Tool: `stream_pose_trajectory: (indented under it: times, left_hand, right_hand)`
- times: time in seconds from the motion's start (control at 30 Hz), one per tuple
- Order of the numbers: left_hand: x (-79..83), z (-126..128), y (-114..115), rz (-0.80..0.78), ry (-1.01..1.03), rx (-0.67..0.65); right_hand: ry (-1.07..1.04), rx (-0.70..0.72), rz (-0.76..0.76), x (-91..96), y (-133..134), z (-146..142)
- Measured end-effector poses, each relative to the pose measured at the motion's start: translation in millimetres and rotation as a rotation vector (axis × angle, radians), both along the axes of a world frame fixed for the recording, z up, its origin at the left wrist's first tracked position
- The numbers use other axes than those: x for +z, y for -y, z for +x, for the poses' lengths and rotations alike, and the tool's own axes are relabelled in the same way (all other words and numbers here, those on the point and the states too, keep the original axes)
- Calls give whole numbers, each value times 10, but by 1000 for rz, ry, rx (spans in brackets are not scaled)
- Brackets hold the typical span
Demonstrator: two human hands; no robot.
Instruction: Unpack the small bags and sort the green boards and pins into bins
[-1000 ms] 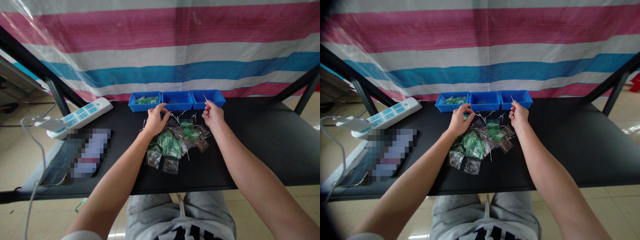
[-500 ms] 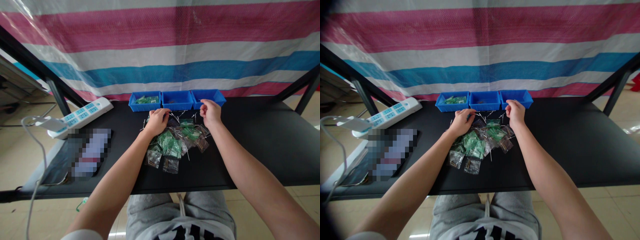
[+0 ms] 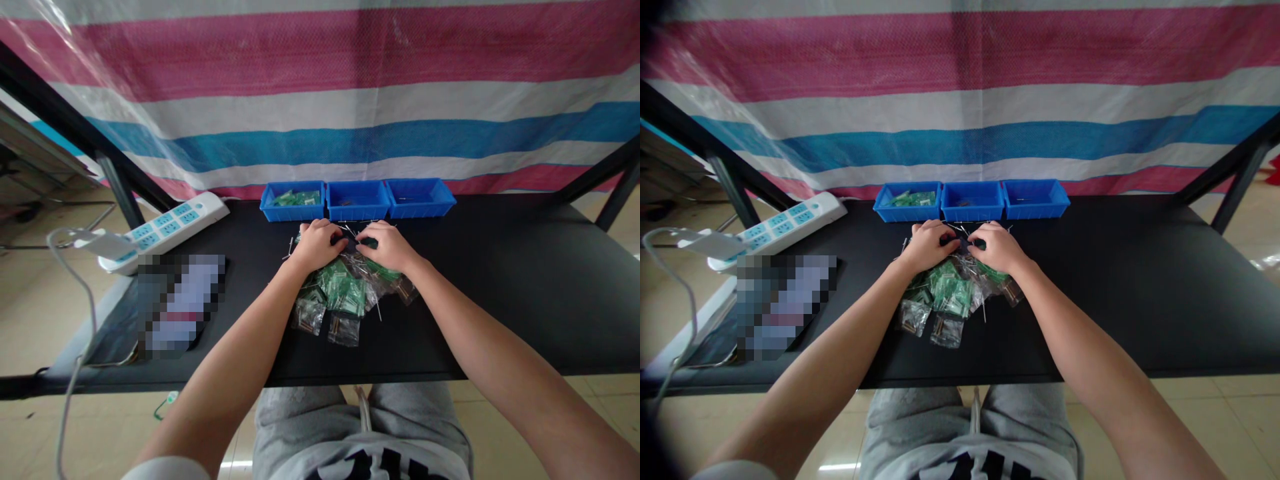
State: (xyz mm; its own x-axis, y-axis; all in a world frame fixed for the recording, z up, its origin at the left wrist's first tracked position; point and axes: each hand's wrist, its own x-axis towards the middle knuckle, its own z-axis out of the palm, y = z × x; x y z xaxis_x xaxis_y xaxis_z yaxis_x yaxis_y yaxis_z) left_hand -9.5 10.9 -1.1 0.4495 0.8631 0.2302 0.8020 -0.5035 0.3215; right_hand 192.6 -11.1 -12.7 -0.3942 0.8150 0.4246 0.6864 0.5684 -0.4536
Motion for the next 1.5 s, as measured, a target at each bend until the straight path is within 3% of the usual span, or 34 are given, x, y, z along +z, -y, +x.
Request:
stream_pose_trajectory:
  times: [0.37,0.7,0.9,1.07,1.27,1.5]
  left_hand:
    - [22,0,-59,-149,-36,47]
    - [120,13,37,81,298,-28]
    - [77,0,31,161,548,-125]
    - [5,-11,-43,40,810,-156]
    - [38,20,-36,-337,973,-111]
    - [44,24,-38,-367,903,-138]
  right_hand:
    - [8,-24,-24,-17,-2,-3]
    - [-102,-51,9,87,33,-38]
    - [-354,-48,-141,140,70,-55]
    - [-526,-87,-293,116,90,-52]
    - [-585,-108,-227,82,73,-54]
    - [-631,-23,-271,69,87,-66]
